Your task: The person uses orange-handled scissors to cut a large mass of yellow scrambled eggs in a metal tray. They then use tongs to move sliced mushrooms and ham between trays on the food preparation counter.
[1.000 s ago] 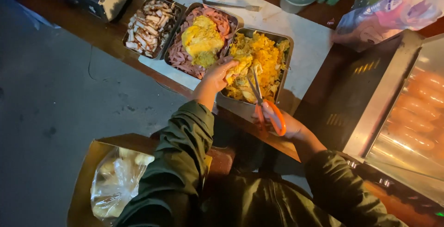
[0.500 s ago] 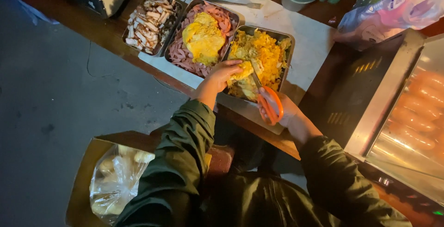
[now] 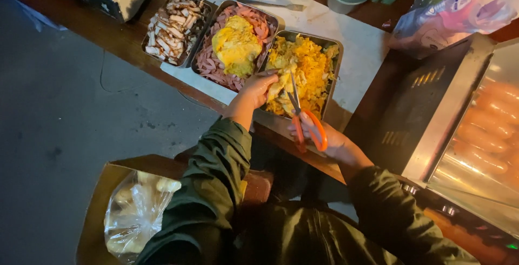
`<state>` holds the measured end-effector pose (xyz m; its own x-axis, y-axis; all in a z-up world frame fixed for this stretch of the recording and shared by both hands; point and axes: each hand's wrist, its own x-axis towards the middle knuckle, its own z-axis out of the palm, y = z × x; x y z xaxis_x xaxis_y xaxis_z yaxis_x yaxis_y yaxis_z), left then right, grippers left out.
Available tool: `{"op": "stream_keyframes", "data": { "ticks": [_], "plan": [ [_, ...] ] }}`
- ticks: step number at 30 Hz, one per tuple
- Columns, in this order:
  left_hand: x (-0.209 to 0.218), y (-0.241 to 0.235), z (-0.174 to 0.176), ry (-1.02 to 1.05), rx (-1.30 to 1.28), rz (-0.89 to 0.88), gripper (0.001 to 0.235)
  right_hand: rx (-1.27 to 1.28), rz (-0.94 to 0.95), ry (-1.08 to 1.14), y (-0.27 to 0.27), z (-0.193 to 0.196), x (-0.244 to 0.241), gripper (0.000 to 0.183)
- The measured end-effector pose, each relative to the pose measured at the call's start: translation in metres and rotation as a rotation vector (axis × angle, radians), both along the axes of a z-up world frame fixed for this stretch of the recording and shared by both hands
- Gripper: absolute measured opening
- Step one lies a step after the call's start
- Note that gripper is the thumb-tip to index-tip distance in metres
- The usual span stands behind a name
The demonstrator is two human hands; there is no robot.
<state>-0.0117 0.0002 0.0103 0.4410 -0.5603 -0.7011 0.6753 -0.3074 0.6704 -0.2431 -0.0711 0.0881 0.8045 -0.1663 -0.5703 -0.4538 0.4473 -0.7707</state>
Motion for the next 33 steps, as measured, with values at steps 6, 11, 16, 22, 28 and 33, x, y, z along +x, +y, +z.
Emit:
{"op": "stream_keyframes", "data": {
  "ticks": [6,11,16,22,28,33],
  "plan": [
    [0.036,-0.015,-0.099,-0.335,0.150,0.012,0.033,-0.021,0.044,0.071,-0.002,0.012,0.007,0.078],
    [0.014,0.002,-0.046,-0.338,0.167,-0.058,0.037,-0.050,-0.018,0.133,0.011,0.023,0.003,0.072],
    [0.011,0.011,-0.013,-0.140,0.180,-0.269,0.057,-0.027,-0.087,0.145,0.008,-0.003,0.015,0.079],
    [0.000,0.017,0.002,-0.048,0.144,-0.093,0.056,0.041,-0.148,0.172,-0.009,-0.069,0.014,0.065],
    [0.001,0.016,0.006,0.069,0.055,0.115,0.057,0.102,-0.118,0.136,-0.001,-0.015,0.003,0.062],
    [0.018,0.006,-0.030,0.143,-0.253,0.241,0.051,0.101,-0.114,0.176,0.011,0.007,-0.001,0.079]
  ]
}}
